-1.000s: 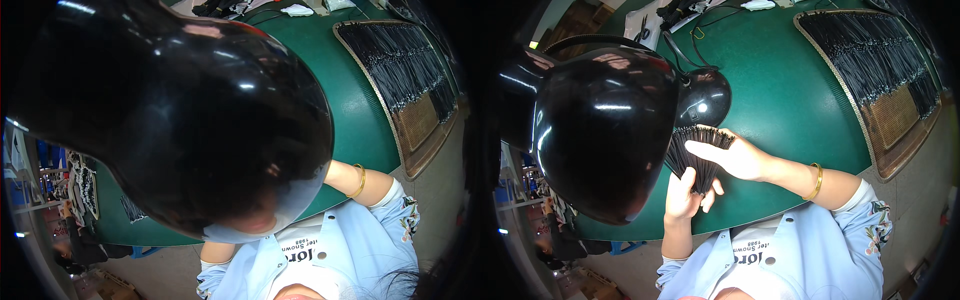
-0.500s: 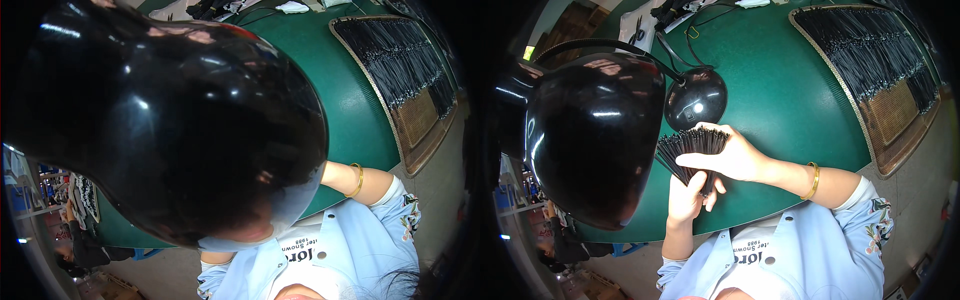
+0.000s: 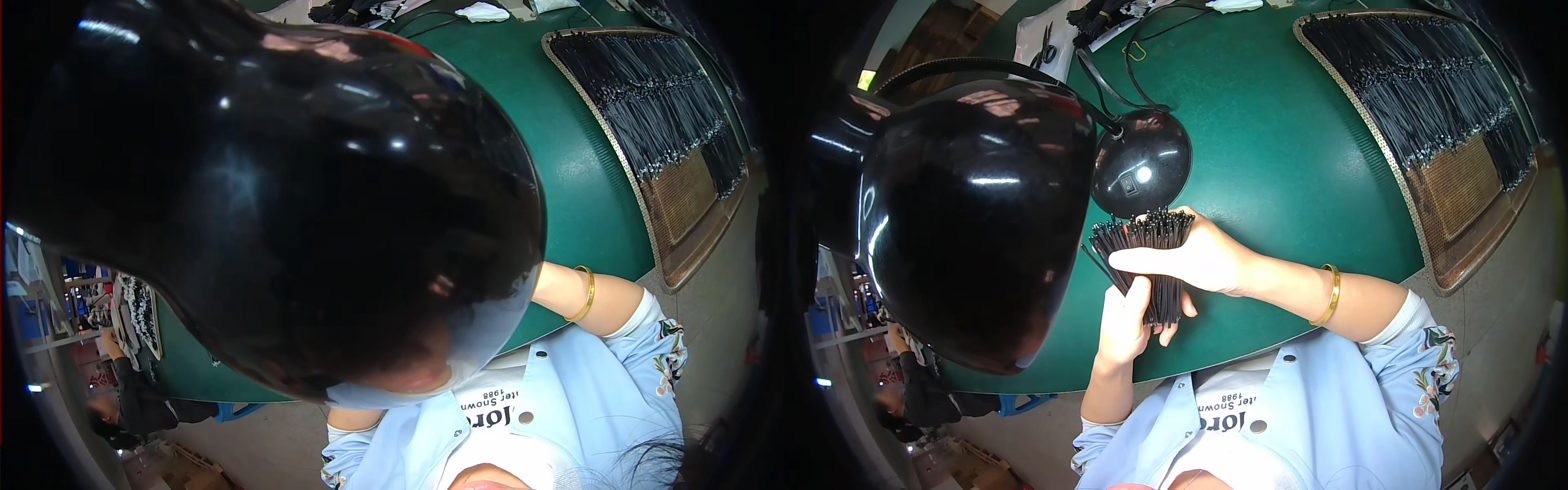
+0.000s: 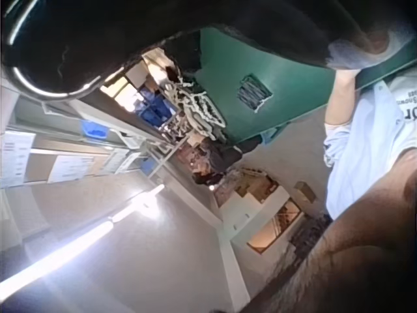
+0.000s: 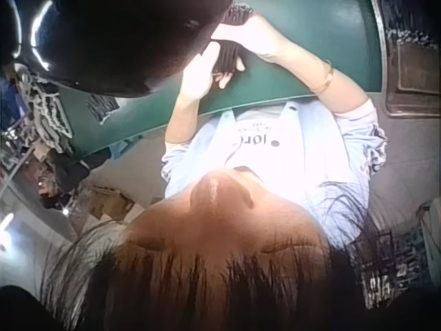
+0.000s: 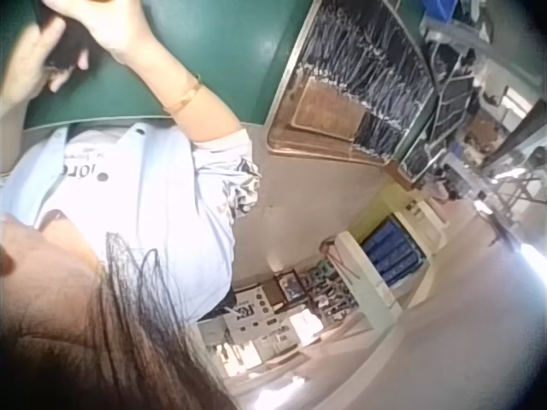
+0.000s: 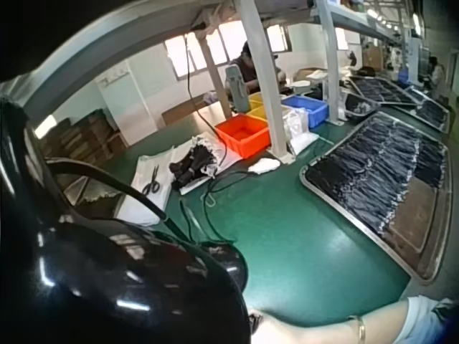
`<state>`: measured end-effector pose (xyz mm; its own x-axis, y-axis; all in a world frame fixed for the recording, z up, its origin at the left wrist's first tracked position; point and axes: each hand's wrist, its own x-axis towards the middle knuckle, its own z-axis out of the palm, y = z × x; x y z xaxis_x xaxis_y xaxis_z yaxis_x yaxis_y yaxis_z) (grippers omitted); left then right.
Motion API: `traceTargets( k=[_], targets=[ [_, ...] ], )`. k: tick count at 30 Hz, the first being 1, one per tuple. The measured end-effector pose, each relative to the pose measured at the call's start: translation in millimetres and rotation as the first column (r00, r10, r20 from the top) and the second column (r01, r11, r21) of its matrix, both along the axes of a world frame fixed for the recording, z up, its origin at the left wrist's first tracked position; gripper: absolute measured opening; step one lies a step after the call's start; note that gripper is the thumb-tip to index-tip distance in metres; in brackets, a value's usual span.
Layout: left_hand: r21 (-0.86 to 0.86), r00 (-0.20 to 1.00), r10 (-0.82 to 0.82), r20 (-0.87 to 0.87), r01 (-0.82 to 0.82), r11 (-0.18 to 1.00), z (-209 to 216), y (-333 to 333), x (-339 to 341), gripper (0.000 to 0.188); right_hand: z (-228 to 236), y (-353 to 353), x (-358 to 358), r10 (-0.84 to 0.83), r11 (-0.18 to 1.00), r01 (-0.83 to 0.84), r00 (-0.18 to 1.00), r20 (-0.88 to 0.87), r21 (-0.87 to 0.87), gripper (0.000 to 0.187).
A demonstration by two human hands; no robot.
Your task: Sorting and bundling small black electronic connector pins from trays at a factory workbench.
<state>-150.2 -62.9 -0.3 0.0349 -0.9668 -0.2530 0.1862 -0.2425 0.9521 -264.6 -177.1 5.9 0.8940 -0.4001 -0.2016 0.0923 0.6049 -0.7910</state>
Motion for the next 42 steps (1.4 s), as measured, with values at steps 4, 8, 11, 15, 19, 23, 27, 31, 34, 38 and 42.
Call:
traceTargets(
  k=[4,8,11,15,19,23,27,31,34,38,42],
  targets=[
    [0.038,0.992,-0.018,-0.121,0.023,0.999,4.9,1.6,-2.4,0.05,-2.6,-0.1,-3.3,0.066,0.996,-0.068,0.997,0.038,0.055,0.025],
    [0.003,0.985,-0.098,-0.144,0.099,0.995,-2.1,0.4,3.2,0.049,-4.5,-3.0,-5.0,0.225,0.95,-0.239,0.97,0.092,0.198,0.03],
    [0.048,0.943,-0.193,-0.271,0.213,0.976,7.0,-3.3,-0.9,0.03,-49.4,23.0,9.0,0.072,0.98,-0.088,0.993,0.093,0.18,0.029],
    [-0.046,0.914,-0.286,-0.288,0.285,0.957,-6.1,0.0,3.4,0.022,-33.4,8.3,-2.7,0.224,0.959,-0.224,0.974,0.02,0.176,0.027],
    [0.11,0.923,-0.01,-0.384,0.057,0.992,9.5,13.7,3.9,0.016,-50.8,5.7,-1.2,0.228,0.964,-0.244,0.962,0.148,0.107,0.034],
    [0.002,0.894,0.422,0.151,-0.427,0.904,8.2,49.3,51.9,0.016,-39.2,7.5,7.5,0.18,0.983,-0.182,0.956,0.231,-0.012,0.055],
    [-0.368,-0.016,0.478,0.878,-0.661,0.654,-3.7,102.8,127.8,0.031,-33.3,6.9,6.9,0.215,0.976,-0.219,0.955,0.204,-0.003,0.05],
    [-0.264,-0.292,0.039,0.955,-0.789,0.554,-5.9,137.3,172.5,0.044,-29.3,6.9,8.4,0.269,0.963,-0.267,0.949,0.165,-0.036,0.045],
    [-0.194,-0.272,-0.059,0.961,-0.807,0.558,-11.8,142.0,183.6,0.052,-31.0,4.2,9.1,0.269,0.963,-0.269,0.954,0.131,-0.017,0.044],
    [-0.128,-0.239,-0.121,0.963,-0.808,0.575,-14.3,140.7,187.4,0.057,-29.9,5.5,11.0,0.277,0.961,-0.276,0.953,0.12,-0.024,0.042],
    [-0.065,-0.247,-0.203,0.948,-0.771,0.633,-4.4,127.2,184.2,0.063,-30.4,1.8,9.1,0.318,0.948,-0.314,0.942,0.103,-0.057,0.041]
  ],
)
